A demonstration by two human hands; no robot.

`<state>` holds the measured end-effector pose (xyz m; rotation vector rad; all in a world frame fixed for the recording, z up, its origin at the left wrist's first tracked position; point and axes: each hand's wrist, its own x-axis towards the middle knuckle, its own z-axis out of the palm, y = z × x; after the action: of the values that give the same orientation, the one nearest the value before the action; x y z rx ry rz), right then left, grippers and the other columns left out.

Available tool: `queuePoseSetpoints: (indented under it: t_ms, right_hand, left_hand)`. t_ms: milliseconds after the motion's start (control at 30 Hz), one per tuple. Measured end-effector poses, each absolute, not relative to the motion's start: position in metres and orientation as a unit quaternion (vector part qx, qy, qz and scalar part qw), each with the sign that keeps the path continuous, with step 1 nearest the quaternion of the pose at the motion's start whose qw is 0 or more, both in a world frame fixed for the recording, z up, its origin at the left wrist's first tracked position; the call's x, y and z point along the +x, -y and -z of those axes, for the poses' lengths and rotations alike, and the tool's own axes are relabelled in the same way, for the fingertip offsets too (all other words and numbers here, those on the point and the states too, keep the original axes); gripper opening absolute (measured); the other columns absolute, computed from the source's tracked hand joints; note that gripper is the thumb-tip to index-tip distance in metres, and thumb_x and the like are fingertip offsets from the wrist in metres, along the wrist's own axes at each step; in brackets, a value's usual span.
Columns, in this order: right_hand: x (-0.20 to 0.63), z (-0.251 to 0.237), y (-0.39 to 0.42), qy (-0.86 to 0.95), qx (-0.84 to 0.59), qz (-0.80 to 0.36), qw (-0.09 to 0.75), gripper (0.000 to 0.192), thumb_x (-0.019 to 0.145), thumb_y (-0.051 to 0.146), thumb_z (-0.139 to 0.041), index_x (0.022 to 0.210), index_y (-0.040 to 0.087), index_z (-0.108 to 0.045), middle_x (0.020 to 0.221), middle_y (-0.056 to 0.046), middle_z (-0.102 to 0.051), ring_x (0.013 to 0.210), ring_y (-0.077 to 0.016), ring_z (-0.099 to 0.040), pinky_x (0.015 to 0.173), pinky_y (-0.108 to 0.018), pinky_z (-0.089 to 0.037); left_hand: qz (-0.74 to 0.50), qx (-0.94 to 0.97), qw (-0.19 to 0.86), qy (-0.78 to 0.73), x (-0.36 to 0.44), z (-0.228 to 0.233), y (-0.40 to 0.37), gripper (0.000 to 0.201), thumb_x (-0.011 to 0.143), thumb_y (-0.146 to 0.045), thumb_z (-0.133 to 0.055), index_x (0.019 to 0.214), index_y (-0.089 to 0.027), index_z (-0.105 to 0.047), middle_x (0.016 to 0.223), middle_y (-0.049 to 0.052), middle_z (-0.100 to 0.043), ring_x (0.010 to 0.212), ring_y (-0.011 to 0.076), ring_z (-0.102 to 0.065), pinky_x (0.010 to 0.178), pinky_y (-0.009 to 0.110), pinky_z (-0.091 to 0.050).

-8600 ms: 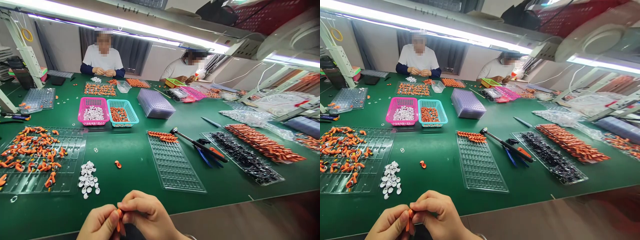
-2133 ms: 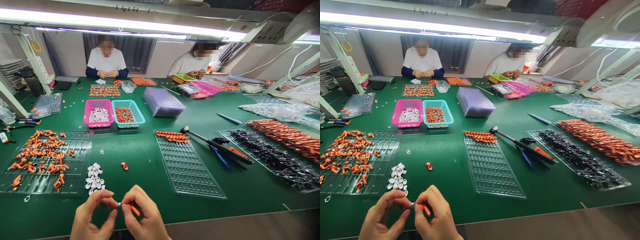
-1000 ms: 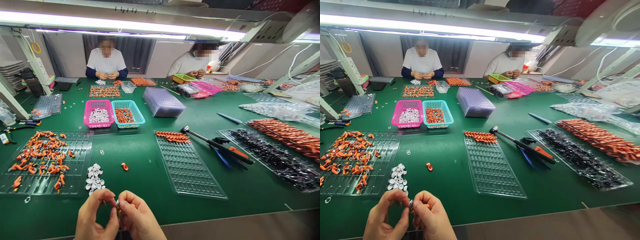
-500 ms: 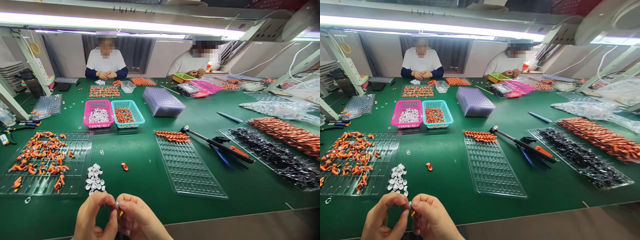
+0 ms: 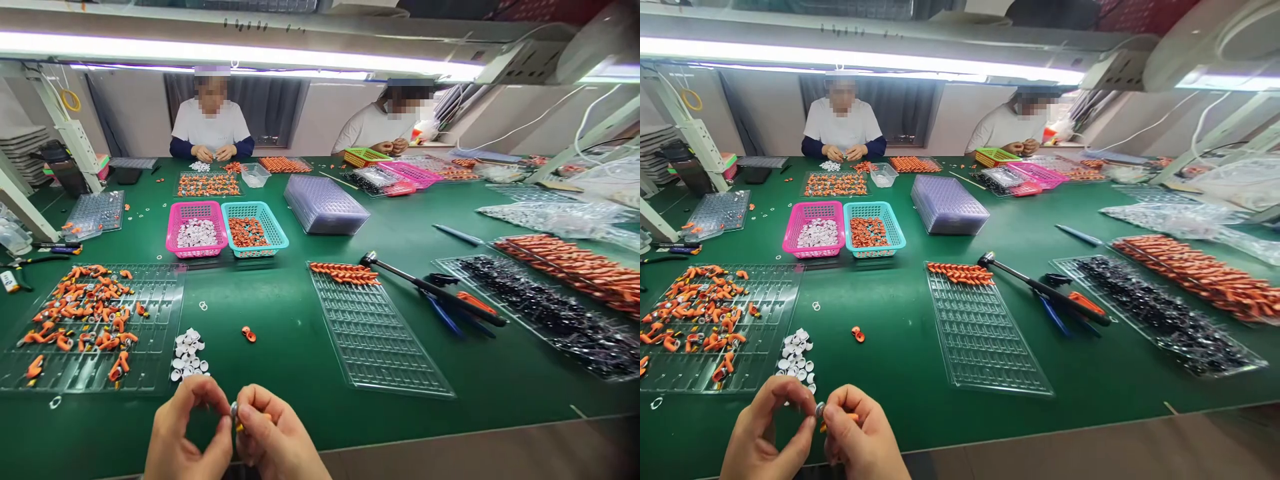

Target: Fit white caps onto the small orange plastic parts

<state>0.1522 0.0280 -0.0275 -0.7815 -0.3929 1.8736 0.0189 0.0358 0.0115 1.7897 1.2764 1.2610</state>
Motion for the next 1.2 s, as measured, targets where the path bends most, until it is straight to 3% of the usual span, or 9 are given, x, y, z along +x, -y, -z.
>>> queuePoseSetpoints:
  t_ms: [233, 367, 467, 567, 667, 733, 867, 1067, 1200]
  right_hand:
    - [0.156, 0.019, -0.031, 0.087, -0.257, -0.866, 0.420, 0.040, 0.059, 0.036, -0.091, 0.066, 0.013, -0.059, 0.053, 0.006, -0.051, 0.041, -0.0030, -0.035, 0.039, -0.017, -0.024]
    - [0.161, 0.019, -0.031, 0.096, -0.237, -0.869, 0.423, 0.036, 0.063, 0.033, -0.090, 0.066, 0.013, -0.060, 0.055, 0.005, -0.051, 0.043, -0.0035, -0.037, 0.040, -0.016, -0.028]
    - [0.169, 0.021, -0.029, 0.136, -0.241, -0.845, 0.458, 0.037, 0.064, 0.035, -0.089, 0.064, 0.014, -0.058, 0.058, 0.006, -0.050, 0.045, -0.0042, -0.041, 0.042, -0.017, -0.033]
    - [0.179, 0.020, -0.028, 0.172, -0.256, -0.813, 0.494, 0.038, 0.065, 0.034, -0.090, 0.065, 0.014, -0.058, 0.068, 0.003, -0.057, 0.051, -0.0061, -0.053, 0.050, -0.019, -0.046]
    - [0.186, 0.019, -0.026, 0.192, -0.277, -0.804, 0.490, 0.035, 0.073, 0.033, -0.086, 0.069, 0.014, -0.057, 0.075, 0.000, -0.064, 0.058, -0.0094, -0.065, 0.060, -0.024, -0.053]
    - [0.188, 0.023, -0.025, 0.209, -0.282, -0.813, 0.464, 0.037, 0.076, 0.036, -0.084, 0.071, 0.015, -0.053, 0.071, -0.001, -0.067, 0.055, -0.0106, -0.067, 0.057, -0.023, -0.052]
    - [0.190, 0.037, -0.025, 0.244, -0.277, -0.818, 0.441, 0.044, 0.075, 0.047, -0.082, 0.073, 0.018, -0.048, 0.061, 0.002, -0.064, 0.044, -0.0078, -0.060, 0.046, -0.018, -0.046]
    - [0.194, 0.046, -0.025, 0.282, -0.296, -0.798, 0.442, 0.045, 0.075, 0.050, -0.080, 0.074, 0.018, -0.049, 0.054, 0.006, -0.054, 0.041, -0.0042, -0.046, 0.045, -0.016, -0.037]
    - [0.194, 0.049, -0.026, 0.291, -0.299, -0.787, 0.455, 0.046, 0.074, 0.052, -0.080, 0.075, 0.018, -0.049, 0.053, 0.007, -0.054, 0.041, -0.0038, -0.044, 0.044, -0.016, -0.034]
  left_hand:
    - [-0.489, 0.678, 0.279, -0.472, 0.020, -0.008, -0.034, 0.021, 0.079, -0.010, -0.054, 0.088, -0.028, -0.057, 0.072, -0.008, -0.065, 0.065, 0.0103, -0.064, 0.064, 0.018, -0.050]
    - [-0.465, 0.693, 0.249, -0.492, 0.009, -0.007, -0.037, 0.016, 0.080, -0.013, -0.056, 0.088, -0.026, -0.059, 0.073, -0.005, -0.067, 0.066, 0.0141, -0.065, 0.063, 0.023, -0.051]
    - [-0.367, 0.746, 0.234, -0.504, -0.011, -0.008, -0.050, 0.012, 0.084, -0.019, -0.056, 0.084, -0.026, -0.065, 0.075, -0.002, -0.069, 0.070, 0.0174, -0.065, 0.066, 0.027, -0.050]
    - [-0.228, 0.816, 0.202, -0.492, -0.035, -0.013, -0.076, 0.016, 0.085, -0.028, -0.062, 0.071, -0.026, -0.071, 0.070, -0.001, -0.068, 0.068, 0.0199, -0.064, 0.066, 0.031, -0.047]
    - [-0.163, 0.812, 0.157, -0.538, -0.047, -0.021, -0.110, 0.020, 0.089, -0.031, -0.057, 0.083, -0.023, -0.074, 0.085, 0.004, -0.067, 0.081, 0.0235, -0.065, 0.077, 0.036, -0.049]
    - [-0.147, 0.816, 0.154, -0.537, -0.046, -0.025, -0.130, 0.022, 0.091, -0.028, -0.053, 0.089, -0.022, -0.074, 0.090, 0.005, -0.068, 0.086, 0.0241, -0.064, 0.081, 0.037, -0.049]
    - [-0.119, 0.825, 0.161, -0.529, -0.035, -0.025, -0.151, 0.022, 0.091, -0.021, -0.053, 0.094, -0.019, -0.074, 0.091, 0.007, -0.069, 0.089, 0.0248, -0.066, 0.081, 0.036, -0.049]
    - [-0.088, 0.831, 0.186, -0.518, -0.020, -0.021, -0.154, 0.015, 0.083, -0.013, -0.061, 0.076, -0.020, -0.072, 0.082, 0.004, -0.070, 0.078, 0.0227, -0.067, 0.071, 0.031, -0.049]
    - [-0.097, 0.833, 0.208, -0.504, -0.017, -0.025, -0.158, 0.020, 0.090, -0.017, -0.054, 0.087, -0.021, -0.073, 0.089, 0.005, -0.074, 0.084, 0.0208, -0.069, 0.077, 0.029, -0.050]
